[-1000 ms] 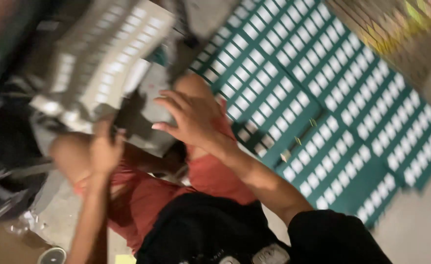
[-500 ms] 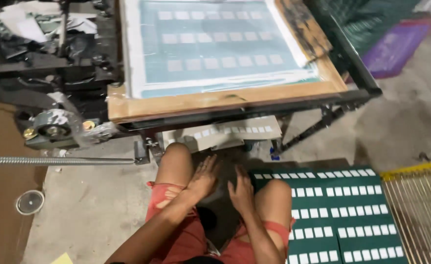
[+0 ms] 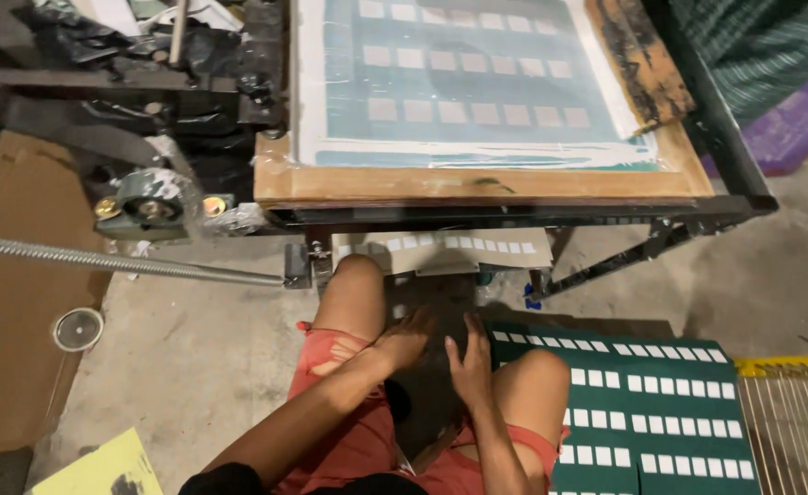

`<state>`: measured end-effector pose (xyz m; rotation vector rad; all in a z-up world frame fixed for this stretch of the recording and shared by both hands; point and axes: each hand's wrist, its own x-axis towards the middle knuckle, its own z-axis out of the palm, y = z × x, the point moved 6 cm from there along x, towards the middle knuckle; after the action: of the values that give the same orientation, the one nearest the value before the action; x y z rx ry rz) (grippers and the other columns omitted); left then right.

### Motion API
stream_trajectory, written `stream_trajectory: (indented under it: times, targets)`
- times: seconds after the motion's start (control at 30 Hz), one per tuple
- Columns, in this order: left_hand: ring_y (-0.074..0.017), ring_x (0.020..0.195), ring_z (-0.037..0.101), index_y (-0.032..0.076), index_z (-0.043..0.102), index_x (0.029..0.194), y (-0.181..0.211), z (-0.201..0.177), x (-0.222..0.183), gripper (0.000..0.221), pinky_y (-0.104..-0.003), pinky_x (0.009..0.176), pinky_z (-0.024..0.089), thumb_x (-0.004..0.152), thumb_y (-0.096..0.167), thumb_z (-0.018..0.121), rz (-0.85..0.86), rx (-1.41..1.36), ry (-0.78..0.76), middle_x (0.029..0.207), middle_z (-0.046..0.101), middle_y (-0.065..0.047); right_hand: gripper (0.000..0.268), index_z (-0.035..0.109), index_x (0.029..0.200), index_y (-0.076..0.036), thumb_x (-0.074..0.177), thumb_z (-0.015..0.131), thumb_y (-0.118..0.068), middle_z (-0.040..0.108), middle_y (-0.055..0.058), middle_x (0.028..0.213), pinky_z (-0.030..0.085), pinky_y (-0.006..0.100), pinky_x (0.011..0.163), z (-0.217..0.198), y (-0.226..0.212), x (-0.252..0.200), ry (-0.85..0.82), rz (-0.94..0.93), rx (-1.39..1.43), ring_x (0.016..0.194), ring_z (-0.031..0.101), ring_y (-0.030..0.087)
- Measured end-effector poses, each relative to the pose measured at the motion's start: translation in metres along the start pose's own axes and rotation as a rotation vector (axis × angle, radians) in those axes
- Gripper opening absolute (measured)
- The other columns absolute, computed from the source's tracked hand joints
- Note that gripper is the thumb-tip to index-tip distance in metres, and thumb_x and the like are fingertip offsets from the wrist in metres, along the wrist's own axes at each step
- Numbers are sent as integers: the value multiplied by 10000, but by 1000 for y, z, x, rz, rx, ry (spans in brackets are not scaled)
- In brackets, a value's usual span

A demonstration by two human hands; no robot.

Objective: Manually printing white squares onto green cardstock using a screen printing press.

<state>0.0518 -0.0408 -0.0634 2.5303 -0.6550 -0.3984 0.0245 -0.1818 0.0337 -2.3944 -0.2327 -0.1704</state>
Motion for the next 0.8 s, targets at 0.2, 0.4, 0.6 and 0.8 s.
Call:
stream_trajectory:
  times: [0.2,0.4,0.6,0.8]
  targets:
    - [-487,1477,325,41,388,1512,9,-18,-9,796,-537,1113,432,826,211,754,-47,-25,-16,1641,261,-270,631,433,1503,-4,985,626,-310,444,266,1545,316,462,1184,8,15,-5,-43,33,26,1433,406,425]
    - [-503,1468,293,51,361,1527,17,-29,-14,771,-552,1118,411,881,246,734,-57,-49,-72,1634,230,-287,633,446,1488,-6,984,624,-345,472,255,1520,337,449,1168,8,23,-8,-55,102,38,1413,430,416]
    - [-515,1463,290,66,284,1579,21,-26,-9,834,-552,1139,391,921,358,706,-106,-78,-207,1650,140,-322,642,444,1488,-13,979,626,-359,484,258,1504,357,447,1155,17,42,-8,-51,113,27,1395,444,421]
    - [-526,1442,341,51,278,1598,25,-26,-14,850,-563,1135,408,924,363,692,-113,-106,-183,1656,152,-343,679,426,1499,-1,957,644,-347,486,262,1499,357,447,1157,26,59,-6,-61,134,31,1384,453,423]
